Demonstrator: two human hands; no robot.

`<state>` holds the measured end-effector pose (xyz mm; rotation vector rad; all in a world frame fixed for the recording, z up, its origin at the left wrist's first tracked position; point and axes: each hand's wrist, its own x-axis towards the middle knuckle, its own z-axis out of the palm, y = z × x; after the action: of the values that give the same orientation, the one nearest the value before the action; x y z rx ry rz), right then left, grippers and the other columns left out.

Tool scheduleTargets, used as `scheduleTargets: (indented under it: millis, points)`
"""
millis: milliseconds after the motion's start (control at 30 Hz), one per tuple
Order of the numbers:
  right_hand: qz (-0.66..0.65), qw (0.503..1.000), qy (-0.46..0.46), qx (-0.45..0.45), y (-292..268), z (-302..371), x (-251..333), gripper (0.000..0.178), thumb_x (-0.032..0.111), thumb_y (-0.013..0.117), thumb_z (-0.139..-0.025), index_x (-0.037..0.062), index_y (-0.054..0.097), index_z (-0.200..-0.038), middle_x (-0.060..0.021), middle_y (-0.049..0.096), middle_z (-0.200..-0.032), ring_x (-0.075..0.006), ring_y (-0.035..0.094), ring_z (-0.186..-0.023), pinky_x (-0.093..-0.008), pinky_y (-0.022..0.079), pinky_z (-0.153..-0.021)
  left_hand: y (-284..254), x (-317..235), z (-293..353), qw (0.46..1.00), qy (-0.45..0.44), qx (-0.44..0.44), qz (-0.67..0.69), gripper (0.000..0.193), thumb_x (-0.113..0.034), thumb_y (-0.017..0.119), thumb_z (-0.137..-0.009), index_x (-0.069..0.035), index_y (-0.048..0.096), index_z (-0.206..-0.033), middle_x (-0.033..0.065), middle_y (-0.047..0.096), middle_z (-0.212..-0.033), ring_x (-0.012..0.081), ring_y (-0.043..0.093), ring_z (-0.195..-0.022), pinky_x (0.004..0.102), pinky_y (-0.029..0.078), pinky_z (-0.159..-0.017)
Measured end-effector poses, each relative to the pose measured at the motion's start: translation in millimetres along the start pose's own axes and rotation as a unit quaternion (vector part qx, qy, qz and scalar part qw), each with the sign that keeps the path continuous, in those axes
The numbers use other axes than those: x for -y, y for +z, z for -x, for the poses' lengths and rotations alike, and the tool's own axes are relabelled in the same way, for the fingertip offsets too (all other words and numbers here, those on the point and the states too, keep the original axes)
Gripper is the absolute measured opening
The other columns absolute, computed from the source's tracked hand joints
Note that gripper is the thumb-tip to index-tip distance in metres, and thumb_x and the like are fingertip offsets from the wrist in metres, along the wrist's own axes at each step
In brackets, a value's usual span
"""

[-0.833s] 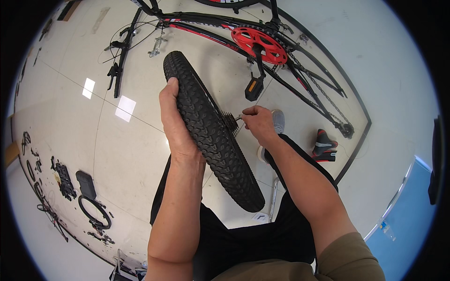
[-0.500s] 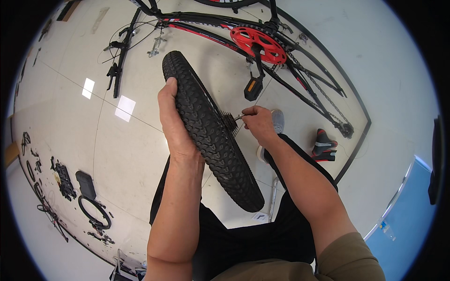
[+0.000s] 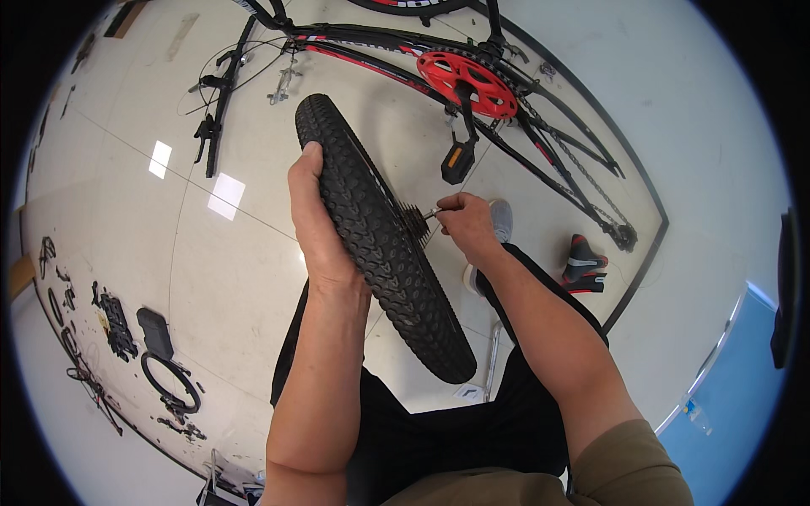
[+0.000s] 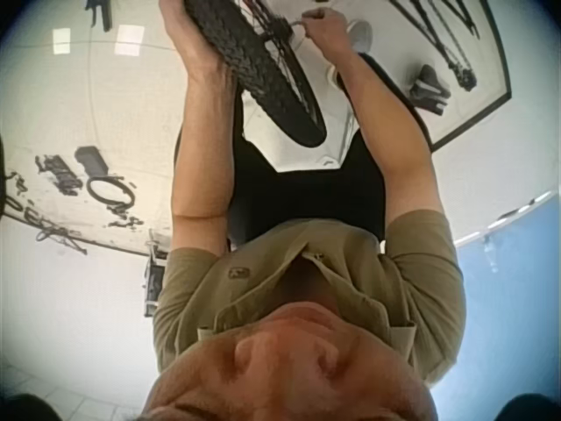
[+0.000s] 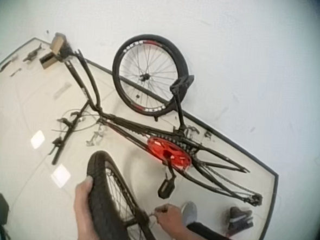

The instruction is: The person assembles a bicycle by attaching the rear wheel to the frame. They align the wheel with the dropouts, insert the axle, and secure it by tightening the quick-release skewer. The person then checks the wheel alignment and ensures the tire is properly seated on the rim.

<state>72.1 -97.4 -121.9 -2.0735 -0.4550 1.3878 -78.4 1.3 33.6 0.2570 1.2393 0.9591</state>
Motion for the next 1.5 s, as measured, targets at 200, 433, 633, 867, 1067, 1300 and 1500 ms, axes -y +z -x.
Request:
scheduleTargets:
  millis: [200, 433, 633, 867, 1067, 1300, 1500]
  points:
    - [0.012, 1.0, -0.003, -0.002, -2, -9, -13, 0.023, 0.007, 0.067, -0.087, -0.0063, 0.07, -0.106, -0.0097, 0.07, -0.087, -0.0151, 0.063, -0.071, -0.0304, 0.052, -0.064, 0, 1, -1, 1.0, 0.004, 0.003, -0.009, 0.045, -0.055, 0.056, -0.094, -0.011, 0.058, -0.085, 0.0069, 0.056, -0.054, 0.0173, 0.055, -0.045, 0.0283, 0.045, -0.044]
    - [0.005, 1.0, 0.003, 0.012, -2, -4, -3, 0.026, 0.007, 0.067, -0.085, -0.0073, 0.069, -0.107, -0.0088, 0.068, -0.088, -0.0146, 0.063, -0.072, -0.0297, 0.053, -0.066, -1, 2, -1, 1.0, 0.015, -0.004, -0.016, 0.045, -0.055, 0.057, -0.094, -0.011, 0.058, -0.085, 0.0069, 0.055, -0.054, 0.0172, 0.054, -0.045, 0.0282, 0.045, -0.044]
    - [0.007, 1.0, -0.011, -0.002, -2, -6, -8, 0.024, 0.007, 0.068, -0.084, -0.0062, 0.07, -0.104, -0.0089, 0.068, -0.085, -0.0148, 0.062, -0.07, -0.0301, 0.051, -0.064, 1, 1, 0, 1.0, 0.02, 0.005, -0.011, 0.045, -0.055, 0.057, -0.094, -0.011, 0.057, -0.085, 0.007, 0.056, -0.055, 0.0172, 0.054, -0.045, 0.028, 0.044, -0.043]
    - [-0.005, 1.0, 0.02, 0.003, -1, -1, 1, 0.023, 0.007, 0.068, -0.082, -0.0049, 0.073, -0.102, -0.0107, 0.07, -0.084, -0.0172, 0.063, -0.071, -0.0317, 0.051, -0.067, -1, 2, -1, 1.0, 0.014, -0.001, -0.009, 0.044, -0.055, 0.058, -0.094, -0.011, 0.057, -0.086, 0.0064, 0.056, -0.055, 0.0169, 0.055, -0.045, 0.0279, 0.044, -0.043]
    - [0.011, 1.0, -0.006, -0.006, -1, -7, -11, 0.024, 0.011, 0.07, -0.084, -0.0045, 0.073, -0.102, -0.0113, 0.071, -0.085, -0.02, 0.065, -0.079, -0.0329, 0.052, -0.072, 1, 2, 1, 1.0, 0.009, -0.011, -0.013, 0.045, -0.056, 0.059, -0.093, -0.012, 0.058, -0.086, 0.0061, 0.056, -0.056, 0.0164, 0.055, -0.046, 0.0274, 0.044, -0.044]
    - [0.021, 0.999, 0.02, -0.012, -3, -6, -6, 0.027, 0.022, 0.071, -0.091, -0.0027, 0.07, -0.102, -0.0048, 0.066, -0.082, -0.0129, 0.059, -0.064, -0.0294, 0.051, -0.058, -1, 4, -3, 1.0, 0.01, 0.0, -0.013, 0.047, -0.056, 0.058, -0.093, -0.01, 0.058, -0.084, 0.0069, 0.056, -0.055, 0.0173, 0.055, -0.047, 0.0283, 0.047, -0.048]
    - [-0.036, 0.997, 0.073, 0.004, -2, -1, 0, 0.026, 0.022, 0.071, -0.092, -0.0034, 0.068, -0.097, -0.0053, 0.065, -0.077, -0.0122, 0.057, -0.057, -0.0289, 0.05, -0.054, 2, 3, -2, 1.0, 0.005, -0.024, -0.001, 0.048, -0.056, 0.057, -0.093, -0.01, 0.058, -0.08, 0.0073, 0.057, -0.055, 0.0177, 0.056, -0.049, 0.0296, 0.047, -0.05]
